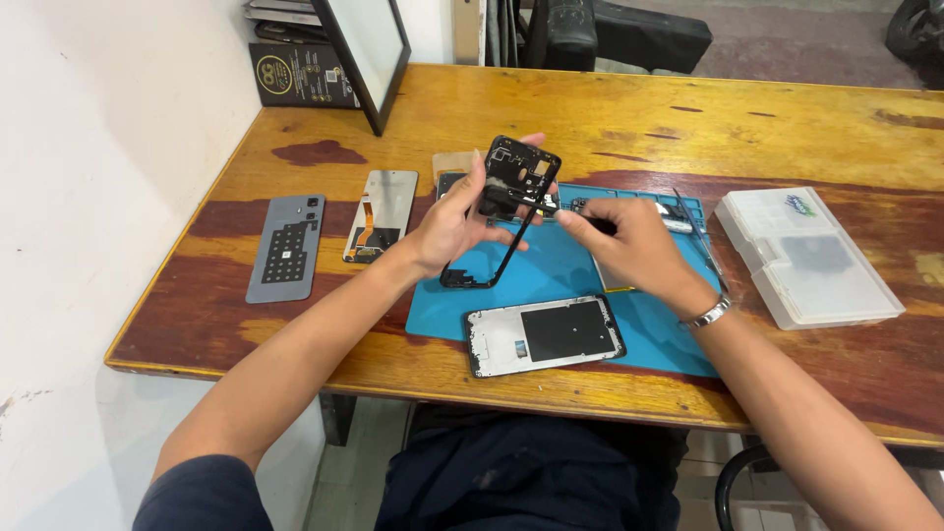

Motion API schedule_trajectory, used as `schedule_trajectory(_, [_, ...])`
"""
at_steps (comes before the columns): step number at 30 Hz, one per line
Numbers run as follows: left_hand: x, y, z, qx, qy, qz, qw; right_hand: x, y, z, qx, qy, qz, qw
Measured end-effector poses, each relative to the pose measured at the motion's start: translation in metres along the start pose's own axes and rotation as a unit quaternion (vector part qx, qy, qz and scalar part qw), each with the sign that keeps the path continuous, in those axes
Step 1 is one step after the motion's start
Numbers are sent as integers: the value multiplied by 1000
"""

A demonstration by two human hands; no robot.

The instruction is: The person disassembles a smartphone, removes the screen and internal components, and cleans the parts using a brush. The person handles the screen, motherboard, and phone frame, placing them on a blue mat.

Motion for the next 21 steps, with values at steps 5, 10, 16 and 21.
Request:
schedule_trajectory(5, [0, -8, 0, -50, 2, 7, 999, -19, -15, -4, -10, 38, -22, 999])
schedule_trajectory(10, [2, -10, -2, -63, -11, 2, 998, -25, -25, -1, -24, 17, -9, 1000])
schedule_trajectory(16, [-3, -3, 2, -15, -25, 38, 999, -13, 10, -5, 37, 8, -34, 999])
schedule_trajectory(21, [0, 4, -1, 5, -63, 64, 996, -20, -11, -6, -19, 54, -38, 998])
Point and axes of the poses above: each hand's wrist, its own z-axis away from the middle knuckle, its own y-axis out of the palm, x = y × z, the point moved 7 cm from there along -z, towards the middle knuckle, and after that the axes turned 13 degrees about -y, right-handed, at the moved point
